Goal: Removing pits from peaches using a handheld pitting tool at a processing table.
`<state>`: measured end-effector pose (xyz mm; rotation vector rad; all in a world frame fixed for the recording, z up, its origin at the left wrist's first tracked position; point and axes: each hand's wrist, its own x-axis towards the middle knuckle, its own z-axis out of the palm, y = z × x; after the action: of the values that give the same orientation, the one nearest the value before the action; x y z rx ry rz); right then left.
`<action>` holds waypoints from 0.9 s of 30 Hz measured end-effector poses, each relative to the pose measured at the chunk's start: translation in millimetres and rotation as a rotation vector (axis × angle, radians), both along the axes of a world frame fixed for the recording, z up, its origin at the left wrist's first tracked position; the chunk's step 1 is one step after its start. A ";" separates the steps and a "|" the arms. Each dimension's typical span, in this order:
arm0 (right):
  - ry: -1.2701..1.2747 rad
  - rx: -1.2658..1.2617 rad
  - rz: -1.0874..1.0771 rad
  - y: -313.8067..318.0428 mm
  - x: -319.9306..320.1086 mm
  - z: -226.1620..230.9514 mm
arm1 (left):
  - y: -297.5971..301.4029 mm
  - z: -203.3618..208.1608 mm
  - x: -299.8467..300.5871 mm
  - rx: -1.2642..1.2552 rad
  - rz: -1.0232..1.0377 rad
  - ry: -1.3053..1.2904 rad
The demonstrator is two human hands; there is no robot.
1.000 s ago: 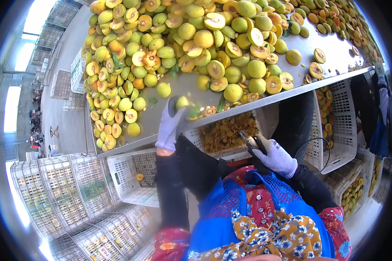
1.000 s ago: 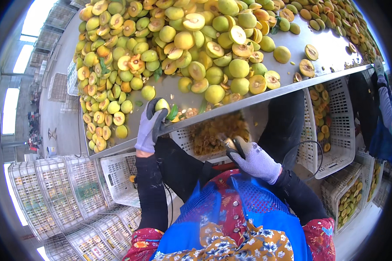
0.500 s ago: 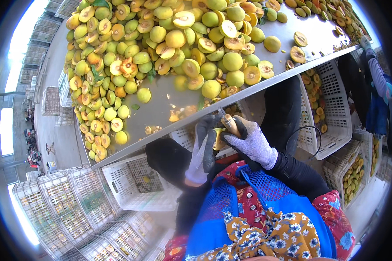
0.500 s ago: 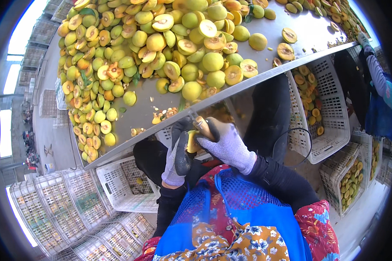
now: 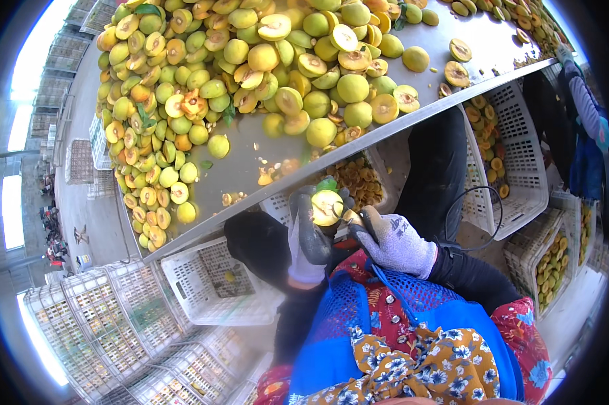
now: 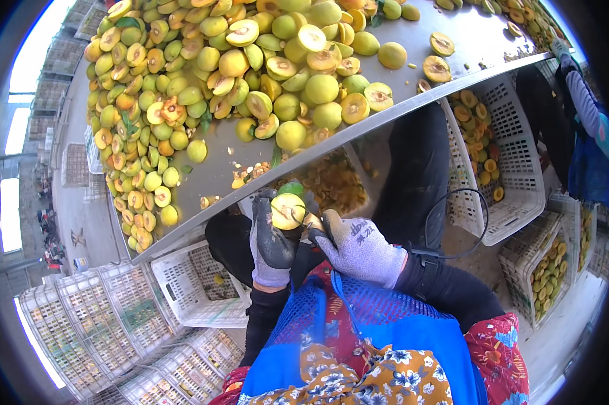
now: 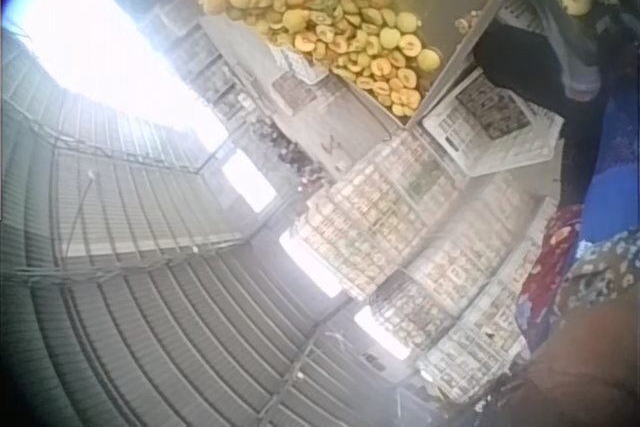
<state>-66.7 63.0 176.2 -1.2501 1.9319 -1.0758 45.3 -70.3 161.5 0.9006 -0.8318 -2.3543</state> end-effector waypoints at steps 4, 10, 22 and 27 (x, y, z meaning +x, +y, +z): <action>0.014 0.009 -0.031 -0.8 7.5 -5.1 | 8.1 -4.8 -2.6 0.074 0.037 0.148; 0.028 0.061 -0.079 -1.8 19.4 -11.3 | 18.8 -9.3 -12.4 -0.107 0.087 0.087; -1.029 0.283 -0.104 -4.3 1.3 -6.9 | 11.9 -5.5 -12.9 -0.192 -0.113 -0.086; -1.157 0.169 0.029 -1.5 2.0 -5.4 | 14.8 -16.1 -17.2 -0.556 -0.061 -0.399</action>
<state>-64.7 61.5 170.8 -0.3519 1.0519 -1.1915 28.2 -55.5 145.5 1.1091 -1.5888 -1.8431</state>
